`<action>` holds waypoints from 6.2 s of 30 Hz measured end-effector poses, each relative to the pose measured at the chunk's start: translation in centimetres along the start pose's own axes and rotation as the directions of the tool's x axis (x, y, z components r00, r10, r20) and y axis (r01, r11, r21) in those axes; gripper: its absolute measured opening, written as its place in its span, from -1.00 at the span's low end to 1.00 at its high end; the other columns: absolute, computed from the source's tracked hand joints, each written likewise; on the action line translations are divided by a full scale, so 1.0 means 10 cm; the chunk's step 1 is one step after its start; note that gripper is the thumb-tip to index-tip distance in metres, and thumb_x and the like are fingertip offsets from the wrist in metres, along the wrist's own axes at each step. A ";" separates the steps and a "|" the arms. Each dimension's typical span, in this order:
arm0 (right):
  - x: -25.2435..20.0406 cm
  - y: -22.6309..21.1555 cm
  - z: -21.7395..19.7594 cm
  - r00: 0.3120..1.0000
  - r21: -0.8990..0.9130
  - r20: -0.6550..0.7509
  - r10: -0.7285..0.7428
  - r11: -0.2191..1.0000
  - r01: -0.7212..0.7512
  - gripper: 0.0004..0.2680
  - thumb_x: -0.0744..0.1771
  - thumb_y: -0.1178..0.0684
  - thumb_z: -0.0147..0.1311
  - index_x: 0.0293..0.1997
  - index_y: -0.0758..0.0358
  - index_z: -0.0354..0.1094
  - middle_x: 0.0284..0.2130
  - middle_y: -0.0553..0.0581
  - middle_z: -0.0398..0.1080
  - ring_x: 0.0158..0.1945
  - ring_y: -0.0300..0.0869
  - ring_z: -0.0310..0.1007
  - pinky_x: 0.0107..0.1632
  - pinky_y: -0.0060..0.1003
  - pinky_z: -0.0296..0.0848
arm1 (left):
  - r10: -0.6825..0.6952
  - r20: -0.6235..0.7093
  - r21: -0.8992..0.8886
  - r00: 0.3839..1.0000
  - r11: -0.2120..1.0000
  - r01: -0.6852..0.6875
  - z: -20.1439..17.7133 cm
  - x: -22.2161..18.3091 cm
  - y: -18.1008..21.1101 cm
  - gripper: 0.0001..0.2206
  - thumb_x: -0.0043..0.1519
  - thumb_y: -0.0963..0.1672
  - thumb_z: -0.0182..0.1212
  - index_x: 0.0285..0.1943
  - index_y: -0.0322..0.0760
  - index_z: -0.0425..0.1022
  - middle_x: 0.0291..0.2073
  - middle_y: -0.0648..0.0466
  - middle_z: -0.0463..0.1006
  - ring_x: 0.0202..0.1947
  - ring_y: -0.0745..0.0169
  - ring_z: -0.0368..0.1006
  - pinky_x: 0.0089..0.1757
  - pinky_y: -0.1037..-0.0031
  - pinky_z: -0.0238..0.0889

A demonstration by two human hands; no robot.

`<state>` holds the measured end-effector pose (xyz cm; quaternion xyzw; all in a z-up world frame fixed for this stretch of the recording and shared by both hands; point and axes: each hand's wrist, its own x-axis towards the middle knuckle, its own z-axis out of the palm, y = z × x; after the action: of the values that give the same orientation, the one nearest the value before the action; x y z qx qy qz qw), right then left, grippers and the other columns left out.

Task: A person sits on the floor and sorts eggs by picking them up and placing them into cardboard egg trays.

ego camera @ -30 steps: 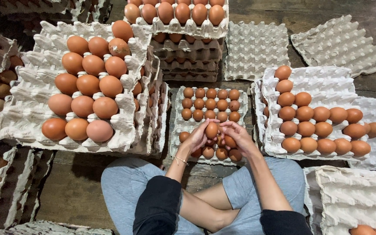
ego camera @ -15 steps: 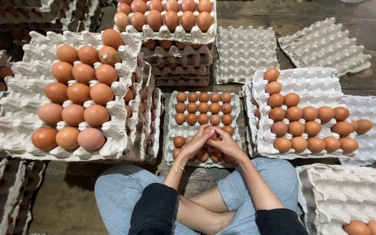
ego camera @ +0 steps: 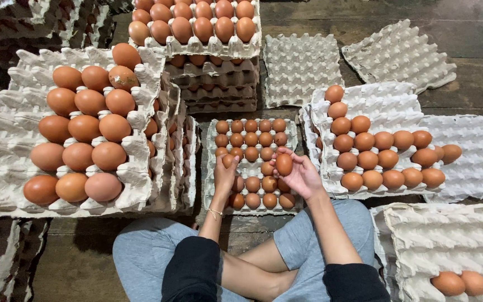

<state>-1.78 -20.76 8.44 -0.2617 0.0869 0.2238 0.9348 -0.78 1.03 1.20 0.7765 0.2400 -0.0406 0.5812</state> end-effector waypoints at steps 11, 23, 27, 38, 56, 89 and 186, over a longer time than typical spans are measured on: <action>-0.16 -0.05 0.17 0.992 -0.077 0.118 -0.050 0.995 0.060 -0.66 0.17 0.16 -0.15 0.06 0.28 0.12 -0.03 0.38 0.23 0.04 0.07 0.28 0.07 -0.05 0.29 | 0.367 -0.053 0.359 0.929 0.875 -0.325 -0.11 -0.25 0.09 -0.61 0.01 -0.14 0.26 0.01 -0.33 0.30 -0.21 -0.15 0.31 -0.11 -0.22 0.33 -0.09 0.20 0.22; -0.27 -0.01 0.23 0.996 -0.269 0.065 -0.055 0.961 0.071 -0.61 0.22 0.12 0.01 0.15 0.30 0.07 -0.08 0.23 0.26 -0.16 -0.10 0.43 -0.11 -0.28 0.49 | 0.403 -0.123 0.688 0.907 0.693 -0.214 -0.04 -0.16 -0.09 -0.59 0.01 -0.09 0.25 0.01 -0.25 0.23 -0.09 -0.03 0.19 -0.06 -0.09 0.18 -0.09 0.18 0.13; -0.24 0.00 0.25 0.982 -0.295 -0.050 -0.181 0.942 0.159 -0.63 0.20 0.19 0.07 0.12 0.28 0.13 -0.06 0.19 0.28 -0.10 -0.14 0.39 -0.08 -0.35 0.46 | 0.599 -0.041 0.411 0.800 0.740 -0.532 0.12 -0.46 0.33 -0.71 0.13 -0.14 0.15 0.00 -0.32 0.30 -0.08 -0.14 0.17 -0.02 -0.21 0.16 -0.01 0.15 0.02; -1.03 -0.09 0.48 0.820 -0.905 0.040 -0.572 0.328 0.273 -0.62 0.19 0.28 0.03 0.12 0.22 0.18 -0.01 0.19 0.25 0.06 -0.08 0.25 -0.01 -0.25 0.36 | 0.167 0.637 -0.462 0.752 0.864 0.200 0.82 -1.20 0.84 -0.60 0.23 -0.03 -0.05 0.23 -0.18 0.15 -0.02 -0.17 0.25 -0.07 0.03 0.27 -0.13 0.33 0.23; -3.38 -0.61 -0.07 0.296 -0.735 -0.335 -0.895 0.051 -0.676 -0.65 0.15 0.07 0.18 -0.03 0.24 0.24 -0.25 0.24 0.18 -0.07 0.15 0.25 -0.01 -0.03 0.29 | 0.121 0.827 -0.381 0.549 0.838 0.391 1.05 -1.92 1.06 -0.69 0.27 -0.06 -0.19 0.09 -0.35 0.15 -0.27 -0.22 0.37 -0.44 0.09 0.39 -0.53 0.58 0.31; 0.77 0.79 0.18 0.986 -0.728 -0.141 -0.086 0.684 -0.045 -0.86 0.20 0.18 0.03 -0.22 0.25 0.32 -0.64 0.22 0.35 -0.60 -0.15 0.40 -0.65 -0.32 0.39 | -0.206 0.074 -0.747 0.976 0.637 0.191 -0.59 0.07 0.40 -0.83 -0.03 -0.10 0.17 -0.37 -0.29 0.44 -0.57 0.00 0.44 -0.62 0.27 0.40 -0.61 0.54 0.35; -2.06 -0.75 0.11 0.647 -0.945 -0.177 -0.742 0.312 0.098 -0.71 0.20 0.16 0.15 0.00 0.25 0.30 -0.11 0.16 0.34 -0.06 -0.15 0.34 -0.07 -0.38 0.41 | -0.048 0.776 -0.405 0.629 0.725 0.556 0.11 -0.72 0.82 -0.72 0.11 -0.03 0.17 -0.09 -0.24 0.42 -0.31 -0.05 0.50 -0.59 0.09 0.44 -0.63 0.45 0.26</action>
<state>-16.51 -33.57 18.51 -0.7712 0.1682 -0.1327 0.5994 -3.44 -4.01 10.50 0.4066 0.1270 -0.3648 0.8279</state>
